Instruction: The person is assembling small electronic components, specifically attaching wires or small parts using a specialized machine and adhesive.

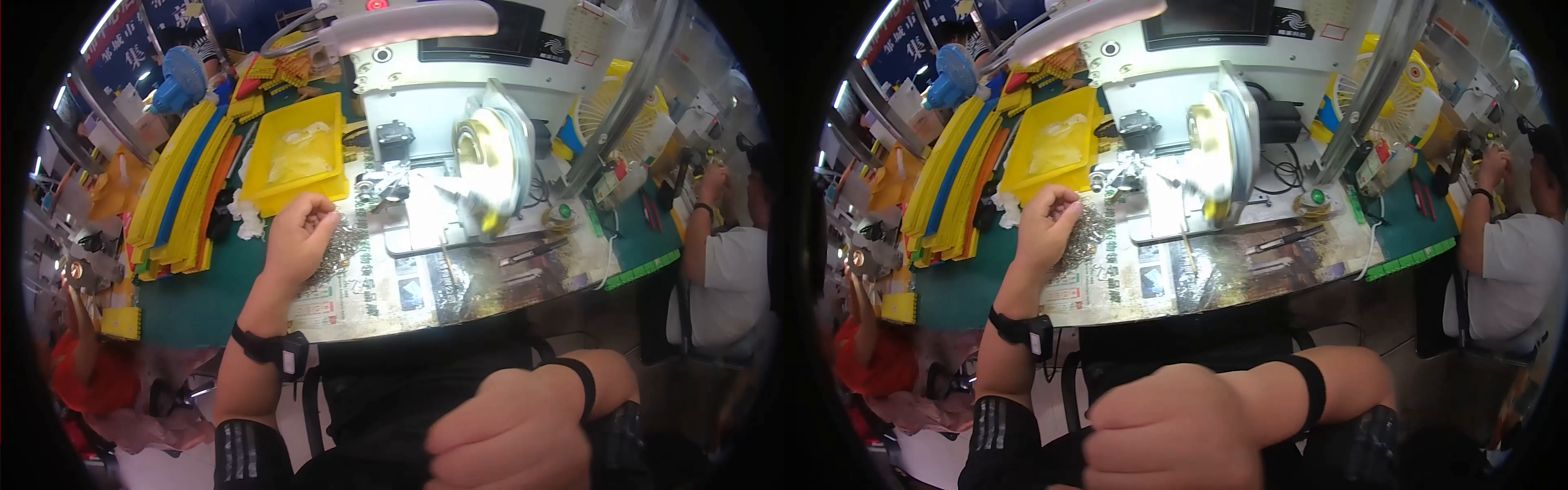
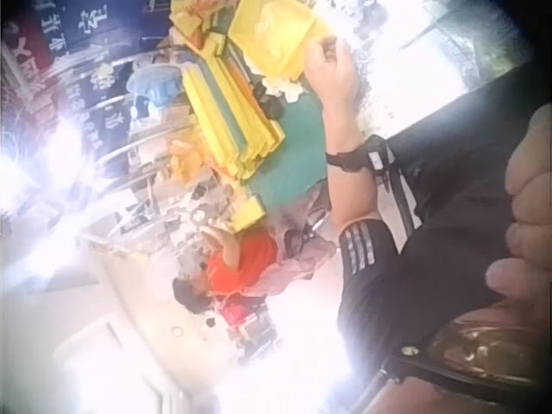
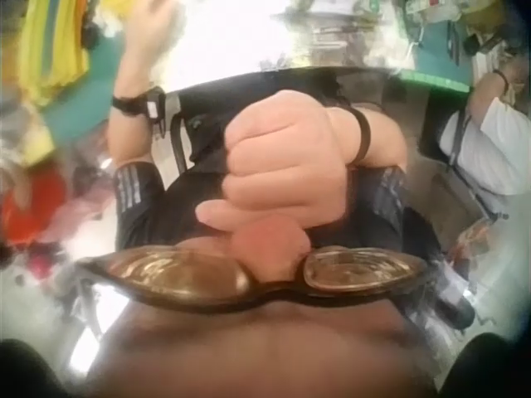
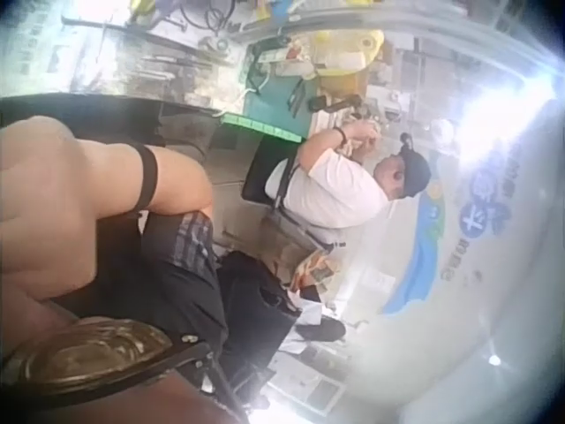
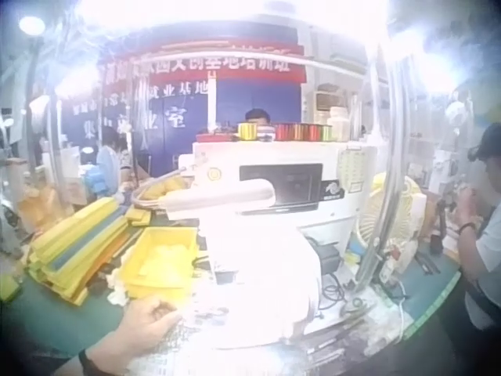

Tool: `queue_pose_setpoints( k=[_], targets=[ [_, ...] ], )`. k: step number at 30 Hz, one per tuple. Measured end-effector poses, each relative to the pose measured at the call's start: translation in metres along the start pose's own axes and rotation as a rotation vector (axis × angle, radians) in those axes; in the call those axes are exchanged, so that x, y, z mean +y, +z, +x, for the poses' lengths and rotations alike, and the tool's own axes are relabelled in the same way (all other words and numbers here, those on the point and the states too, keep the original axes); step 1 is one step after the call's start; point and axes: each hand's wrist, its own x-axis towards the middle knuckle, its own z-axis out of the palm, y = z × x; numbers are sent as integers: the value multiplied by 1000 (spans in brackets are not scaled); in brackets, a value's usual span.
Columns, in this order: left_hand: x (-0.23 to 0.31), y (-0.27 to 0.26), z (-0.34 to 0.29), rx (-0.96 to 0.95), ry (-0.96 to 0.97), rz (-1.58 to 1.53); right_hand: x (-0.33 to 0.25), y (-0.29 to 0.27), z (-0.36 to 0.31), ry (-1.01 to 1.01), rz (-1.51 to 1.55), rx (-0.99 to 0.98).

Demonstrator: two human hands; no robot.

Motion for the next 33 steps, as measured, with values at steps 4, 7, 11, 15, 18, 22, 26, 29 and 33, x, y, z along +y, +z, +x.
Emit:
queue_pose_setpoints(
  k=[4,7,11,15,18,22,26,29,33],
  targets=[
    [5,-3,-6,-29,3,32,-7,-27,17,47,-13,85],
    [4,-3,-4,-52,-22,24,-3,-50,3,326,138,-345],
    [1,-2,-5,-40,-16,31,-3,1,-15,186,631,230],
    [2,-4,-7,-46,-41,54,-7,18,-4,140,817,443],
    [0,-3,-4,-30,-48,21,-8,22,-10,120,731,485],
    [2,-4,1,-56,-53,20,-16,30,-9,183,774,545],
    [-1,-7,-1,-31,-31,25,-2,21,11,161,806,621],
    [2,-2,0,-61,-14,40,6,19,-10,11,802,385],
    [7,-3,-5,-80,-21,41,11,4,-20,109,707,280]
  ],
)
